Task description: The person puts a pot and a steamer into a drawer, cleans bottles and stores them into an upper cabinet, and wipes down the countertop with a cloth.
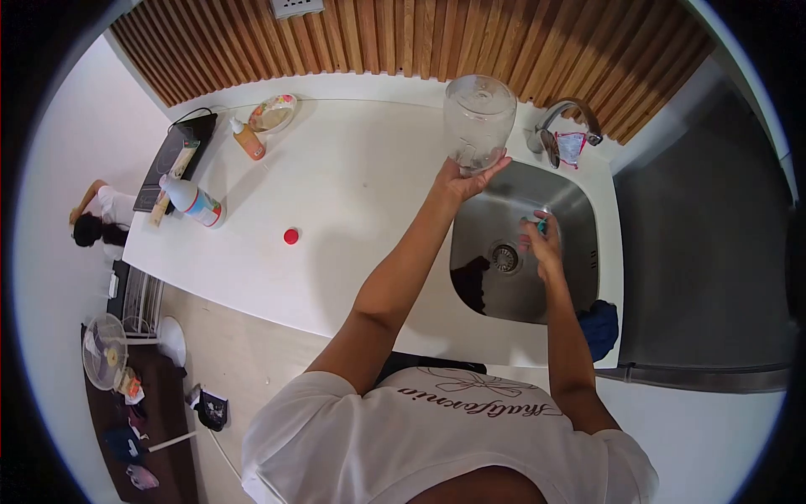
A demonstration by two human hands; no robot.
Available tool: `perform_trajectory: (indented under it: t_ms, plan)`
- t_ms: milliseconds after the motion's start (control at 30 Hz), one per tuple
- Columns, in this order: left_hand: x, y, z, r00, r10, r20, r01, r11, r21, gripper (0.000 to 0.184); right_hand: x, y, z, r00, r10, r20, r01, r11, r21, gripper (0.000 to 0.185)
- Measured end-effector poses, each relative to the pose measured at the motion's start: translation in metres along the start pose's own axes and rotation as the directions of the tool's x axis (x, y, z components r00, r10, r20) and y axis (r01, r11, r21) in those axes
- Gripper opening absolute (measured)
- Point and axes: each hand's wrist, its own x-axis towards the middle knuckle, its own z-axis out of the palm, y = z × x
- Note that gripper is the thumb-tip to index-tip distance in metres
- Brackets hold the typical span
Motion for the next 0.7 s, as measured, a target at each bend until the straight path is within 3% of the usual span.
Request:
perform_trajectory:
  t_ms: [67, 100, 133, 167, 200, 267, 300, 367, 400, 467, 500, 567, 633, 700]
  plan:
    - [-0.009, 0.009, 0.007, 0.999, -0.037, 0.037, 0.037, 0.999, 0.011, 0.053, -0.001, 0.009, 0.010, 0.970, 0.174, 0.168, -0.148, 0.976, -0.158, 0.044]
    - [-0.012, 0.011, 0.010, 0.999, -0.046, 0.020, 0.045, 0.999, 0.012, 0.053, 0.002, 0.026, 0.015, 0.970, 0.184, 0.156, -0.161, 0.975, -0.150, 0.044]
    - [-0.015, 0.014, 0.013, 0.997, -0.068, 0.031, 0.068, 0.998, -0.008, 0.058, 0.012, 0.056, 0.021, 0.965, 0.135, 0.223, -0.023, 0.896, -0.443, 0.043]
    - [-0.019, 0.017, 0.016, 0.995, -0.086, 0.045, 0.087, 0.996, -0.030, 0.063, 0.019, 0.078, 0.029, 0.946, 0.112, 0.306, 0.135, 0.720, -0.681, 0.043]
    - [-0.025, 0.021, 0.020, 0.995, -0.088, 0.040, 0.089, 0.995, -0.034, 0.063, 0.017, 0.088, 0.038, 0.946, 0.118, 0.303, 0.129, 0.720, -0.682, 0.043]
    - [-0.036, 0.028, 0.024, 0.998, -0.051, 0.021, 0.052, 0.999, -0.007, 0.062, 0.014, 0.115, 0.050, 0.836, 0.212, 0.506, 0.397, 0.404, -0.824, 0.043]
    - [-0.042, 0.034, 0.026, 0.998, -0.060, 0.009, 0.060, 0.998, -0.014, 0.062, 0.019, 0.133, 0.056, 0.839, 0.223, 0.496, 0.383, 0.406, -0.830, 0.043]
    - [-0.056, 0.049, 0.029, 0.999, -0.033, -0.002, 0.033, 0.996, -0.080, 0.060, 0.040, 0.187, 0.060, 0.626, 0.571, 0.531, 0.566, 0.135, -0.813, 0.042]
    - [-0.064, 0.053, 0.031, 0.999, -0.048, -0.023, 0.046, 0.995, -0.084, 0.060, 0.033, 0.178, 0.063, 0.627, 0.581, 0.519, 0.548, 0.145, -0.824, 0.042]
    - [-0.082, 0.059, 0.040, 1.000, -0.015, -0.003, 0.015, 0.995, -0.103, 0.050, 0.014, 0.130, 0.070, 0.704, 0.614, 0.358, 0.464, -0.016, -0.886, 0.040]
    - [-0.091, 0.061, 0.044, 1.000, -0.026, -0.012, 0.024, 0.994, -0.105, 0.050, 0.016, 0.119, 0.066, 0.704, 0.618, 0.349, 0.453, -0.013, -0.891, 0.040]
    - [-0.110, 0.062, 0.049, 1.000, 0.026, -0.014, -0.028, 0.987, -0.160, 0.050, 0.020, 0.099, 0.051, 0.804, 0.406, 0.435, 0.310, 0.338, -0.889, 0.040]
    - [-0.124, 0.070, 0.056, 0.999, 0.052, -0.015, -0.054, 0.979, -0.198, 0.050, 0.007, 0.041, 0.034, 0.879, 0.260, 0.400, 0.208, 0.546, -0.811, 0.045]
    - [-0.143, 0.072, 0.064, 0.998, 0.058, -0.002, -0.056, 0.961, -0.272, 0.049, 0.004, -0.007, 0.029, 0.894, 0.332, 0.301, -0.102, 0.805, -0.585, 0.047]
